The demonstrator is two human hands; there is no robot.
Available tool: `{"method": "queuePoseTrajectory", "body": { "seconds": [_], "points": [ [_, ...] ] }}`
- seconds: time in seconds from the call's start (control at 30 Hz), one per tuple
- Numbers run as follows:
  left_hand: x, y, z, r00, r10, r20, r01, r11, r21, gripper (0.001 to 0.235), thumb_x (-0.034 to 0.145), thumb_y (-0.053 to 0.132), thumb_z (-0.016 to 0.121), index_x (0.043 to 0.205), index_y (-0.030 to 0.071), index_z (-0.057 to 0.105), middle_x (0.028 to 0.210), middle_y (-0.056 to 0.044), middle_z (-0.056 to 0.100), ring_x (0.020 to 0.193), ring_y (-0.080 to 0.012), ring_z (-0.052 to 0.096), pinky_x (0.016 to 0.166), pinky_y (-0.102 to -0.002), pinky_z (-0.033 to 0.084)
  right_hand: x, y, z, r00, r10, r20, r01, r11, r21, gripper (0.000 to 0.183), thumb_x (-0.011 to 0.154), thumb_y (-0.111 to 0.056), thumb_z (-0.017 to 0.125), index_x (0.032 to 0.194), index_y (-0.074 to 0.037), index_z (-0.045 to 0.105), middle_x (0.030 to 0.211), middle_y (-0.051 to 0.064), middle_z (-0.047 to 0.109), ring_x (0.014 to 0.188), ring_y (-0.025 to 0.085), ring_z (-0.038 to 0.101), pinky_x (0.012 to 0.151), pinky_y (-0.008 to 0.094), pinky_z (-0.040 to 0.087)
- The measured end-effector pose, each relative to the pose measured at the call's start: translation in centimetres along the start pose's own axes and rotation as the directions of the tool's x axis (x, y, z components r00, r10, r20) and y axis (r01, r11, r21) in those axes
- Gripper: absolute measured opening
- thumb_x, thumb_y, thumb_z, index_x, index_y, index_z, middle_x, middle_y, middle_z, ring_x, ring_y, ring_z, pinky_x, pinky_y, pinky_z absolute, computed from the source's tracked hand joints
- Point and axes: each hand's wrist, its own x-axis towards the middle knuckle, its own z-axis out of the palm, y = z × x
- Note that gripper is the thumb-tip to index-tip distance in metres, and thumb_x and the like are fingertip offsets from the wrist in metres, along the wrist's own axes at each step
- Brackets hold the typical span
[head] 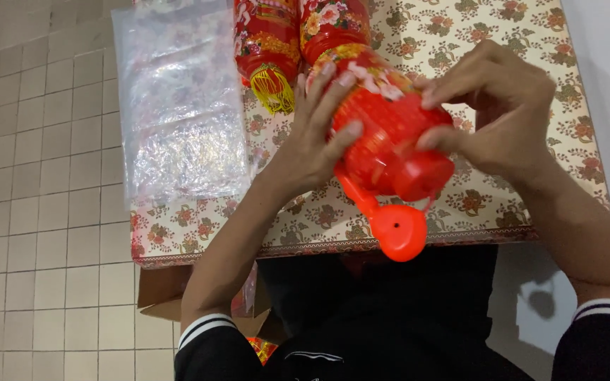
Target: Assembling decorative lanterns by inserting electronic light components into handles and attaching them to the lantern bodies before packaging them.
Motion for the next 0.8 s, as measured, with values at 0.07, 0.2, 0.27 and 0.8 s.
{"method": "queuePoseTrajectory", "body": {
  "seconds": [0.07,0.2,0.27,0.8],
  "points": [
    [0.7,0.1,-0.5,0.988,-0.149,-0.034,0.143,0.981,-0.131,0.132,0.098,0.029,0.099,0.162,0.054,-0.013,0.174,0.000,0.006,0.161,-0.0390,0.018,0.136,-0.078,0.023,0.6,-0.6,-0.2,0.998,0.050,0.022,-0.052,0.994,0.092,0.034,0.093,-0.019,0.075,0.119,0.001,0.067,0.113,0.018,0.067,0.106,0.025,0.068,0.096,0.032,0.064],
    [0.3,-0.3,-0.5,0.985,-0.161,-0.063,0.144,0.964,-0.223,0.148,0.080,0.036,0.112,0.166,0.044,-0.009,0.174,0.000,0.001,0.164,-0.0344,0.013,0.138,-0.073,0.031,1.6,-0.8,-0.3,0.995,0.005,0.098,-0.019,0.989,0.144,0.045,0.097,-0.022,0.067,0.133,0.003,0.059,0.129,0.023,0.064,0.122,0.035,0.069,0.106,0.040,0.068],
    [0.4,0.0,-1.1,0.982,-0.170,-0.081,0.127,0.916,-0.381,0.114,0.099,0.041,0.088,0.166,0.036,-0.003,0.175,-0.007,0.004,0.168,-0.0353,0.009,0.143,-0.069,0.016,2.2,-1.1,-0.3,0.975,-0.102,0.197,0.057,0.973,0.223,0.051,0.098,-0.012,0.063,0.142,0.008,0.046,0.150,0.034,0.050,0.146,0.048,0.055,0.121,0.049,0.059],
    [0.0,1.3,1.6,0.955,-0.216,-0.205,0.199,0.975,-0.103,0.144,0.084,0.036,0.108,0.164,0.037,-0.012,0.173,-0.009,-0.001,0.165,-0.0374,0.009,0.139,-0.076,0.016,-0.1,-2.3,5.8,0.966,-0.203,-0.163,0.180,0.973,-0.148,0.111,0.069,-0.046,0.090,0.155,-0.002,0.034,0.152,0.018,0.043,0.148,0.038,0.047,0.131,0.052,0.048]
  ]
}}
